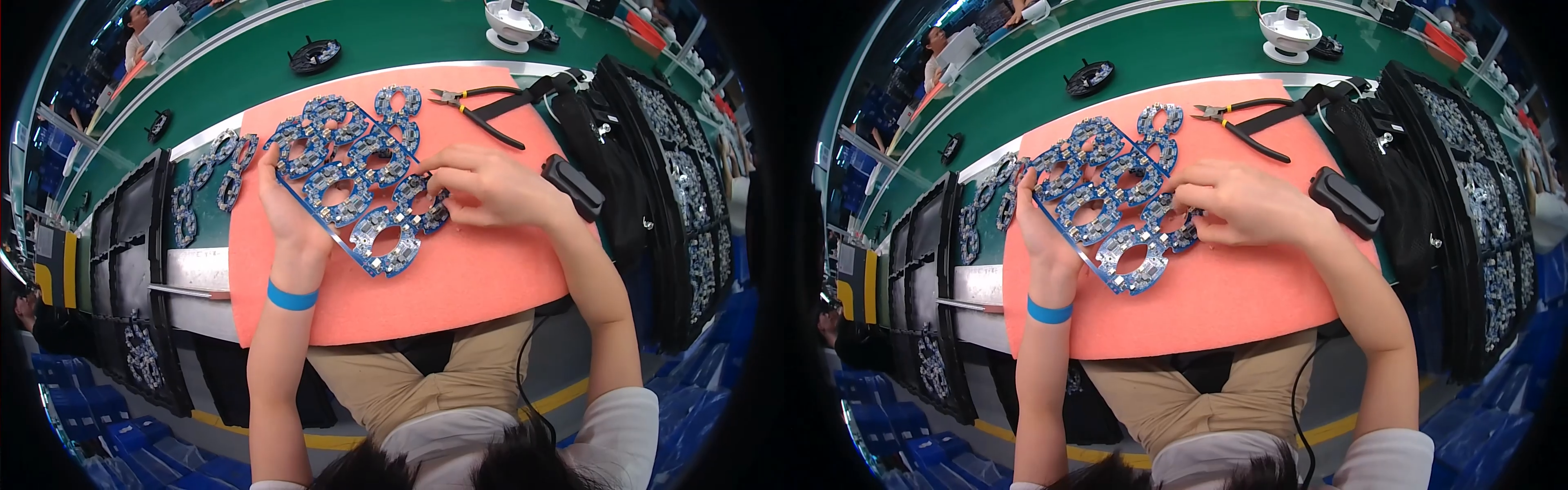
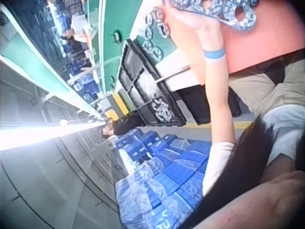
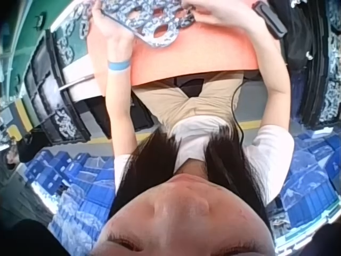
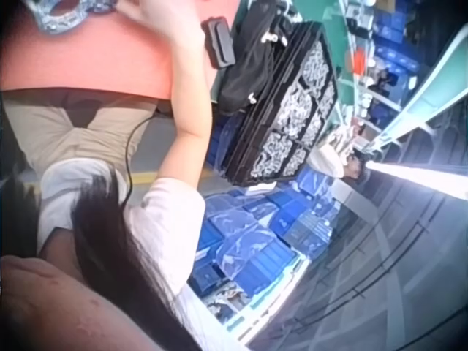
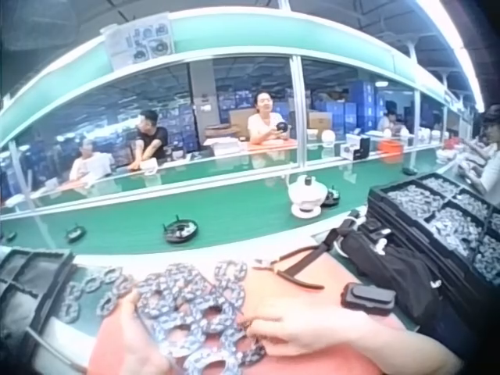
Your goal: Assembling LED light fixtures on an industrial assembly line, involving wire cutting and component installation.
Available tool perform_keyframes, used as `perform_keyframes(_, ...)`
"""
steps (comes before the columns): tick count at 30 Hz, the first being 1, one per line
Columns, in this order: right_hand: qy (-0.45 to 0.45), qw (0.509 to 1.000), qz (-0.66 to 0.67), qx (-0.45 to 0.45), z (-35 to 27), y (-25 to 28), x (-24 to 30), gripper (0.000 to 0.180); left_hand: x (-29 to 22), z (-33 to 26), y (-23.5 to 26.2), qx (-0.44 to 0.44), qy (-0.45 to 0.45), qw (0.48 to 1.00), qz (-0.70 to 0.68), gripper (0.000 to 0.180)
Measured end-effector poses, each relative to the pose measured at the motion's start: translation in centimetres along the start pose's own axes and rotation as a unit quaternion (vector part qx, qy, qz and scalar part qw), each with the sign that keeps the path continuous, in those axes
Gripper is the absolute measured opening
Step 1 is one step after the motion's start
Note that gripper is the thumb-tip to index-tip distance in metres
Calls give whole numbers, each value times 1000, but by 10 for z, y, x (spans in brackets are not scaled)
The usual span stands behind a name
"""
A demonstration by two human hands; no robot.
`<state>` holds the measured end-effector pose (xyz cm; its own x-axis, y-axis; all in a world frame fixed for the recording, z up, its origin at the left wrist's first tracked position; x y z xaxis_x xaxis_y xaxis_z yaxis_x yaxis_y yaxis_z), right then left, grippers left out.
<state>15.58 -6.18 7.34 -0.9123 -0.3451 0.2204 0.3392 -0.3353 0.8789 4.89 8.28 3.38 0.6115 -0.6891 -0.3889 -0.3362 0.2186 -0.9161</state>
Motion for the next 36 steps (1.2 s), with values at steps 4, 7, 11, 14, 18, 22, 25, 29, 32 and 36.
perform_keyframes(4,50,999,5,14,-1,-3,13,22,3,-1,-6,20,10,1000,9,56)
perform_keyframes(7,45,999,-1,24,1,-6,13,21,1,4,0,38,16,999,11,54)
perform_keyframes(11,-94,990,73,82,2,-17,-1,20,0,5,3,29,11,999,23,53)
perform_keyframes(14,22,998,-3,-60,5,-6,15,20,5,3,-3,40,19,999,7,52)
perform_keyframes(18,87,991,-55,-82,5,-5,29,22,2,7,6,43,21,999,9,52)
perform_keyframes(22,-14,999,30,-40,6,-14,14,20,5,4,-1,29,14,999,25,49)
perform_keyframes(25,41,995,7,-95,9,-8,24,21,6,3,-1,-7,2,1000,9,49)
perform_keyframes(29,49,995,-8,-81,11,-7,34,24,6,0,-6,4,8,1000,25,51)
perform_keyframes(32,5,997,39,-64,11,-15,25,27,7,2,-4,13,8,1000,28,52)
perform_keyframes(36,87,986,-21,-143,18,-3,52,20,9,3,-3,4,7,1000,25,53)
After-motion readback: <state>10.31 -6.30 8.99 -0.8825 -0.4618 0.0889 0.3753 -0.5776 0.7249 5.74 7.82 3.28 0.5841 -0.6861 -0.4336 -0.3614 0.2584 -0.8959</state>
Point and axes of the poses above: each hand's wrist, its own z-axis towards the middle knuckle, its own y-axis out of the back of the hand, x = y × z, the point moved 9 cm from there along z, towards the middle knuckle, and after that the axes turned 10 degrees about -z, right-handed, at the moved point
